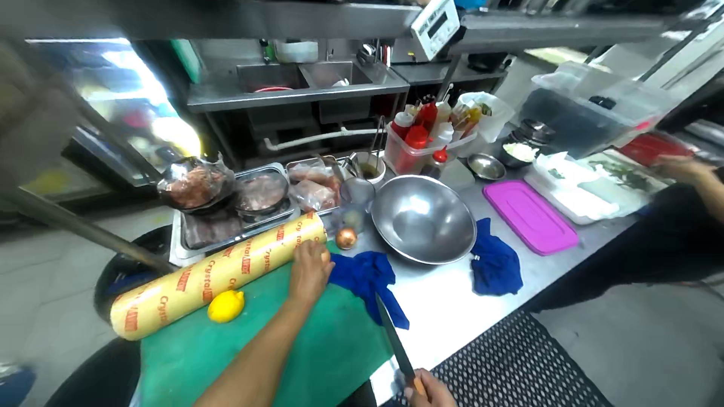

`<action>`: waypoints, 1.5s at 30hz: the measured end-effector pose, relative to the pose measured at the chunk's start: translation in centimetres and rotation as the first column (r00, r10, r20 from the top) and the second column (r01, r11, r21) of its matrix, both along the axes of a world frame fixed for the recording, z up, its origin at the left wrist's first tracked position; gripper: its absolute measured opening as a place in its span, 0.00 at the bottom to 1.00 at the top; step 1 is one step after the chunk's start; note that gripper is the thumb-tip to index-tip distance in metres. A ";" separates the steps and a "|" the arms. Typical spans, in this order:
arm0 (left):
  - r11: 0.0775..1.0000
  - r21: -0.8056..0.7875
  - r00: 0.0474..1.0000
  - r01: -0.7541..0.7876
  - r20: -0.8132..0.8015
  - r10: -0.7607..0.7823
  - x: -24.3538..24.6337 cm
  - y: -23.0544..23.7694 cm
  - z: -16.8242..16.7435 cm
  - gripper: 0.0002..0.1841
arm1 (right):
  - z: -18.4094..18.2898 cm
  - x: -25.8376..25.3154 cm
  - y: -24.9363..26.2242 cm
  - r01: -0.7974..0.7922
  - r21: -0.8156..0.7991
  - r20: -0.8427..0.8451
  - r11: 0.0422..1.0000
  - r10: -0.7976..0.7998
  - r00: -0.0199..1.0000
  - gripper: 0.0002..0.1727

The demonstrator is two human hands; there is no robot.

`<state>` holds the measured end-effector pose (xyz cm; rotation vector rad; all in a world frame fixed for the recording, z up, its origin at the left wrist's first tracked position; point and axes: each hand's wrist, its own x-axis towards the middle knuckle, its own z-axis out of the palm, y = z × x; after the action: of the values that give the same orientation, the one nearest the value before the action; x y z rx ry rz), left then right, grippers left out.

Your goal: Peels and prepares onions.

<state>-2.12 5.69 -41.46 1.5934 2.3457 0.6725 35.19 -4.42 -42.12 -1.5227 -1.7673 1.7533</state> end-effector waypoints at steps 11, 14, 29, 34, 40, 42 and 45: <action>0.887 0.275 0.923 -0.371 0.210 0.321 -0.8 -27.0 0.0 0.33 | 4.1 -13.4 7.5 -0.762 -0.021 -0.009 0.647 0.762 0.647 0.23; 0.903 0.139 0.911 -0.407 0.127 0.391 -1.5 -30.2 -1.7 0.35 | 5.9 -19.3 5.1 -0.868 0.076 0.057 0.491 0.867 0.495 0.30; 0.584 0.434 0.727 -0.686 0.405 0.554 -1.8 -29.1 -4.8 0.21 | 7.7 -26.7 -2.8 -0.969 0.107 0.448 0.225 0.859 0.249 0.35; 0.527 0.463 0.702 -0.712 0.449 0.554 -3.0 -28.1 -5.4 0.16 | 8.6 -27.0 -3.6 -0.968 0.128 0.514 0.215 0.820 0.250 0.35; 0.547 0.458 0.712 -0.701 0.406 0.573 -4.8 -27.5 -4.1 0.18 | 8.8 -26.9 -3.9 -0.957 0.096 0.550 0.274 0.787 0.280 0.35; 0.543 0.417 0.684 -0.729 0.414 0.601 -4.8 -26.8 -3.6 0.17 | 8.8 -26.9 -4.0 -0.951 0.089 0.544 0.296 0.785 0.295 0.36; 0.532 0.371 0.648 -0.761 0.422 0.634 -4.7 -26.0 -3.4 0.15 | 8.6 -26.7 -4.1 -0.944 0.127 0.520 0.306 0.790 0.326 0.37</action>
<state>-6.84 -20.36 -44.88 0.4941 2.7075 1.6948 8.49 -8.52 -33.54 -0.6107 -3.3882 1.1608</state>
